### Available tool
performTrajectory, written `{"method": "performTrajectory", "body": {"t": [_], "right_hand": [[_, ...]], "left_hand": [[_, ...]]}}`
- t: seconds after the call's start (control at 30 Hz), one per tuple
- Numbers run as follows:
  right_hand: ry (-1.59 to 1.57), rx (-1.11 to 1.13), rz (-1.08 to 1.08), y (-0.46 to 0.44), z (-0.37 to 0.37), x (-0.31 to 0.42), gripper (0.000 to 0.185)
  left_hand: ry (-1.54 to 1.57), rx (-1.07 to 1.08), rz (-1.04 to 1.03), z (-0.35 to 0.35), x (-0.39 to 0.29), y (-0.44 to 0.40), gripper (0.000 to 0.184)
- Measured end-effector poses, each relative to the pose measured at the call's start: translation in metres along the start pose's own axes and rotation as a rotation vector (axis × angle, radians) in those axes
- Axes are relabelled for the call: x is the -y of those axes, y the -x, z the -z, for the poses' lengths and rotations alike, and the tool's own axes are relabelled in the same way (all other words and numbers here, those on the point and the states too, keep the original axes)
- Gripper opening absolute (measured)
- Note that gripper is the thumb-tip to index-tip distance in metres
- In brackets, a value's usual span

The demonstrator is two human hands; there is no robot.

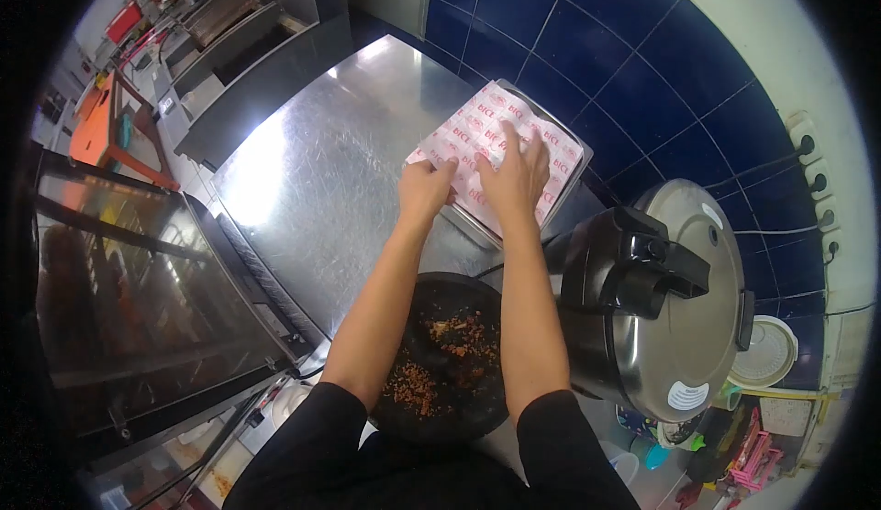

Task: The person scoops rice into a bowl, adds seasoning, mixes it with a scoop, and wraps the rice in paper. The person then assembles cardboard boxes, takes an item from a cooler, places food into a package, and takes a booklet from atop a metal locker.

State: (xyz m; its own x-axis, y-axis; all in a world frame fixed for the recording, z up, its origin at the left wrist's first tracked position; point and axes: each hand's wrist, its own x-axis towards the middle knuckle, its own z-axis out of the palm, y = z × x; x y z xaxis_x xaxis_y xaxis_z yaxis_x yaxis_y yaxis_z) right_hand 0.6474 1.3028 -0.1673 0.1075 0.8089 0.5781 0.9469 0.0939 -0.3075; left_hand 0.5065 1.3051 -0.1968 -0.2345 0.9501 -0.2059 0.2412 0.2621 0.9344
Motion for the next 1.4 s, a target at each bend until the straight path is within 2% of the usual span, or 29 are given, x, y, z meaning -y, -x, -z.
{"method": "performTrajectory", "body": {"t": [0.03, 0.07, 0.13, 0.17, 0.2, 0.27, 0.3, 0.33, 0.37, 0.4, 0.47, 0.5, 0.57, 0.6, 0.67, 0.73, 0.77, 0.8, 0.83, 0.93, 1.0, 1.07, 1.13, 1.2, 1.27, 1.3, 1.37, 1.4], "right_hand": [[0.015, 0.159, -0.162, -0.006, -0.006, -0.002, 0.08], [0.007, 0.146, -0.162, -0.009, -0.01, -0.004, 0.08], [0.012, 0.434, -0.36, -0.022, -0.017, -0.007, 0.082], [-0.026, 0.425, -0.351, -0.025, -0.018, -0.01, 0.081], [-0.032, 0.416, -0.342, -0.027, -0.024, -0.019, 0.081], [-0.462, 0.132, -0.529, -0.026, -0.038, -0.039, 0.074], [-0.657, -0.11, -0.627, -0.026, -0.029, -0.03, 0.066], [-0.651, -0.117, -0.622, -0.026, -0.021, -0.026, 0.066], [-0.557, -0.23, -0.553, -0.025, -0.013, -0.024, 0.065], [-0.459, -0.346, -0.487, -0.025, -0.004, -0.023, 0.064], [-0.375, -0.135, -0.351, -0.022, -0.004, -0.027, 0.07], [-0.319, -0.048, -0.269, -0.018, -0.014, -0.033, 0.074], [-0.003, 0.325, -0.304, -0.006, -0.019, -0.018, 0.079], [-0.011, 0.305, -0.325, -0.001, -0.016, -0.007, 0.079], [0.013, 0.128, -0.257, 0.009, -0.003, 0.014, 0.075], [-0.177, -0.102, -0.127, 0.036, 0.021, 0.022, 0.066], [-0.335, -0.038, -0.082, 0.062, 0.045, 0.027, 0.06], [-0.484, 0.015, -0.046, 0.092, 0.079, 0.031, 0.054], [-0.575, 0.157, -0.104, 0.13, 0.12, 0.032, 0.052], [-0.729, 0.557, -0.326, 0.242, 0.226, 0.022, 0.041], [-0.735, 0.822, -0.563, 0.313, 0.287, -0.006, 0.035], [-0.592, 0.718, -0.797, 0.395, 0.324, -0.031, 0.034], [-0.513, 0.664, -1.181, 0.493, 0.348, -0.071, 0.042], [-0.545, 0.351, -1.361, 0.575, 0.382, -0.098, 0.044], [-0.779, -0.273, -1.821, 0.623, 0.407, -0.12, 0.047], [-0.796, -0.279, -1.829, 0.625, 0.418, -0.127, 0.047], [-0.742, -0.683, -1.727, 0.603, 0.444, -0.146, 0.047], [-0.766, -0.66, -1.734, 0.599, 0.45, -0.16, 0.047]], "left_hand": [[-0.069, 0.049, -0.008, 0.003, -0.003, 0.002, 0.044], [-0.072, 0.044, -0.021, 0.004, -0.005, 0.004, 0.044], [-0.151, -0.015, -0.23, -0.008, 0.001, 0.0, 0.038], [-0.143, -0.133, -0.463, -0.019, 0.006, -0.002, 0.038], [-0.142, -0.143, -0.473, -0.02, -0.001, -0.001, 0.038], [0.177, -0.112, -0.552, -0.019, -0.016, 0.003, 0.036], [0.346, 0.035, -0.295, -0.013, -0.016, -0.005, 0.031], [0.57, -0.04, -0.283, 0.001, -0.025, 0.001, 0.029], [0.793, -0.11, -0.262, 0.02, -0.038, 0.013, 0.026], [0.814, -0.213, -0.277, 0.04, -0.043, 0.023, 0.025], [0.902, -0.373, -0.308, 0.079, -0.046, 0.049, 0.026], [1.015, -0.371, -0.267, 0.098, -0.045, 0.065, 0.029], [1.133, -0.333, -0.234, 0.125, -0.055, 0.11, 0.035], [1.142, -0.298, -0.246, 0.135, -0.06, 0.133, 0.038], [1.129, -0.193, -0.288, 0.156, -0.048, 0.163, 0.04], [0.865, -0.483, -0.07, 0.183, -0.034, 0.196, 0.04], [0.67, -0.521, -0.241, 0.198, -0.006, 0.204, 0.044], [0.623, -0.508, -0.311, 0.201, 0.004, 0.215, 0.043], [0.636, -0.449, -0.343, 0.196, 0.005, 0.224, 0.043], [0.725, -0.105, -0.233, 0.152, 0.014, 0.256, 0.042], [0.777, 0.157, -0.108, 0.111, 0.018, 0.284, 0.041], [0.811, 0.405, 0.029, 0.07, 0.022, 0.317, 0.041], [0.828, 0.649, 0.185, 0.025, 0.026, 0.354, 0.04], [0.836, 0.884, 0.333, -0.019, 0.027, 0.391, 0.04], [0.837, 1.074, 0.465, -0.056, 0.03, 0.424, 0.039], [0.832, 1.144, 0.521, -0.073, 0.032, 0.436, 0.039], [0.8, 1.22, 0.612, -0.104, 0.048, 0.448, 0.038], [0.749, 1.214, 0.627, -0.114, 0.062, 0.444, 0.038]]}}
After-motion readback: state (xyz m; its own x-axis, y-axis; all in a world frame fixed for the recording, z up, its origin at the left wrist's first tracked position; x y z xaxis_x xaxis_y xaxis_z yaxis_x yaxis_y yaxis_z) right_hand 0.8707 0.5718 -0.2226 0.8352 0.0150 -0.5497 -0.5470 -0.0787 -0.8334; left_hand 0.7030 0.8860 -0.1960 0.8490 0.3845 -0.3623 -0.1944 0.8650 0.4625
